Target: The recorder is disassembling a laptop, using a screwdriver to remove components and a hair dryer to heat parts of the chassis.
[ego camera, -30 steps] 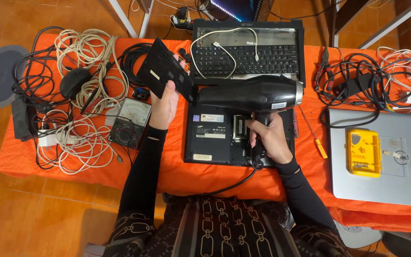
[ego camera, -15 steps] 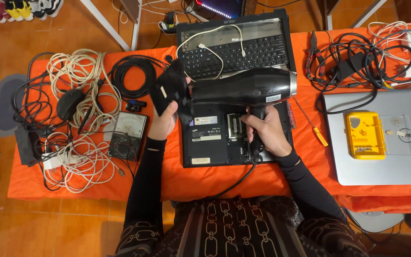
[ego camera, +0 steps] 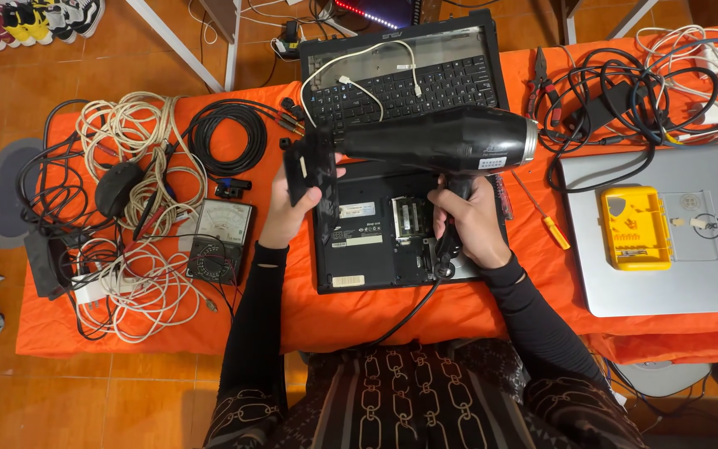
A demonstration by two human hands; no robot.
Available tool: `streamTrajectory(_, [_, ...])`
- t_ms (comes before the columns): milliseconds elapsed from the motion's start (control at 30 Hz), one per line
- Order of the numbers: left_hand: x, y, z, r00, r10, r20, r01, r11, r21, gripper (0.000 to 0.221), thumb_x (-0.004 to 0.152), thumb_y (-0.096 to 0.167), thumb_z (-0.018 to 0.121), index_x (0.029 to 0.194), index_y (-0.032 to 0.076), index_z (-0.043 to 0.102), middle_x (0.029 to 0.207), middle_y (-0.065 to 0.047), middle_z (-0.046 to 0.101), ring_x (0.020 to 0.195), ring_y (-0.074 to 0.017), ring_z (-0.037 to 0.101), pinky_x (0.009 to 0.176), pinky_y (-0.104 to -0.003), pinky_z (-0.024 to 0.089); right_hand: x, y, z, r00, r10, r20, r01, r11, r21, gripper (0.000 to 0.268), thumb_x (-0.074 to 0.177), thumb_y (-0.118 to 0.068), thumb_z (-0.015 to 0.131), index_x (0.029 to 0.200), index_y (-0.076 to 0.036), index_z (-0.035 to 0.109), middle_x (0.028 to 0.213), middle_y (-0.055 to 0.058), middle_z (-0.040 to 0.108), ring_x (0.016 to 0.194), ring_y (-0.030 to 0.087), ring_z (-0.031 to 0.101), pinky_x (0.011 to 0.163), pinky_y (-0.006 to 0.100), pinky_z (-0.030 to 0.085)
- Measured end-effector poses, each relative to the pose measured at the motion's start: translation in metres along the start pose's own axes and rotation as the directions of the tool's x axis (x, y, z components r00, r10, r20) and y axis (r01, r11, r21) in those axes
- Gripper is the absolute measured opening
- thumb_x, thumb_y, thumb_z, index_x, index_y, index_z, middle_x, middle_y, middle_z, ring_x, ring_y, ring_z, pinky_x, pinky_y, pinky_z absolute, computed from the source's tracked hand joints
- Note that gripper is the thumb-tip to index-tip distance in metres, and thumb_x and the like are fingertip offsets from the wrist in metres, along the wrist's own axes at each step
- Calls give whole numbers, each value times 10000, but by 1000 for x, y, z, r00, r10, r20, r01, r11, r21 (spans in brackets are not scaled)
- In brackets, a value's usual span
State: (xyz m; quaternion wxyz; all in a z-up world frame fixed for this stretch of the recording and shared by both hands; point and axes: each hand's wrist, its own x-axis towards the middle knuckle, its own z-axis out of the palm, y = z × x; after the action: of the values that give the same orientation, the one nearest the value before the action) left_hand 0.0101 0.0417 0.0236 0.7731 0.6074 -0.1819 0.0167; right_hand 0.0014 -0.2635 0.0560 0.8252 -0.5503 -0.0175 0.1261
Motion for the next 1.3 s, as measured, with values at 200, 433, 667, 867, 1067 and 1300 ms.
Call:
streamTrajectory(200, [1,3,-2,999,31,-18,-28,989,145,731,920,248,764,1515,-9,425,1315,-102,602,1186,-210,651,1057,-352,550,-2,-3,-1,999,12,44,-11,1000,-15,101,909,24,598,979,-29,547,604,35,529,443,144,528,452,288,450])
streamTrajectory(433, [0,7,-4,992,57,-110,-25,962,273,698,932,124,740,1550,10,436,1312,-68,615,1113,-128,596,1018,-284,502,-5,-7,3,998,40,58,-42,999,21,101,903,28,586,965,-38,542,604,25,512,445,147,528,448,298,457])
streamTrajectory(667, [4,17,4,976,47,-212,31,936,350,680,926,94,754,1533,24,456,1283,-67,670,1026,-104,631,942,-271,507,-5,-7,0,998,31,62,-33,998,47,117,896,35,571,971,-44,530,601,26,506,441,142,515,440,301,450])
streamTrajectory(867, [2,12,-3,983,83,-161,-12,917,399,682,926,92,752,1540,21,466,1311,-79,662,1084,-115,624,977,-284,481,-4,-7,-1,997,35,61,-39,997,60,108,902,35,573,976,-34,534,607,26,504,444,144,513,441,300,443])
streamTrajectory(1067, [-1,10,-6,996,35,-80,-16,974,226,654,978,293,681,1525,3,468,1367,-140,649,1167,-186,658,1074,-341,512,-6,-13,3,1000,21,23,-23,998,65,117,898,29,580,983,-37,533,612,29,504,447,143,508,442,298,437])
streamTrajectory(1300, [0,1,-14,969,-39,-246,-6,984,-178,680,1052,543,533,1476,17,459,1449,-204,597,1260,-304,655,972,-405,551,-32,-30,2,996,-62,-65,64,997,37,130,895,33,571,994,-33,518,625,47,500,456,155,505,453,308,447])
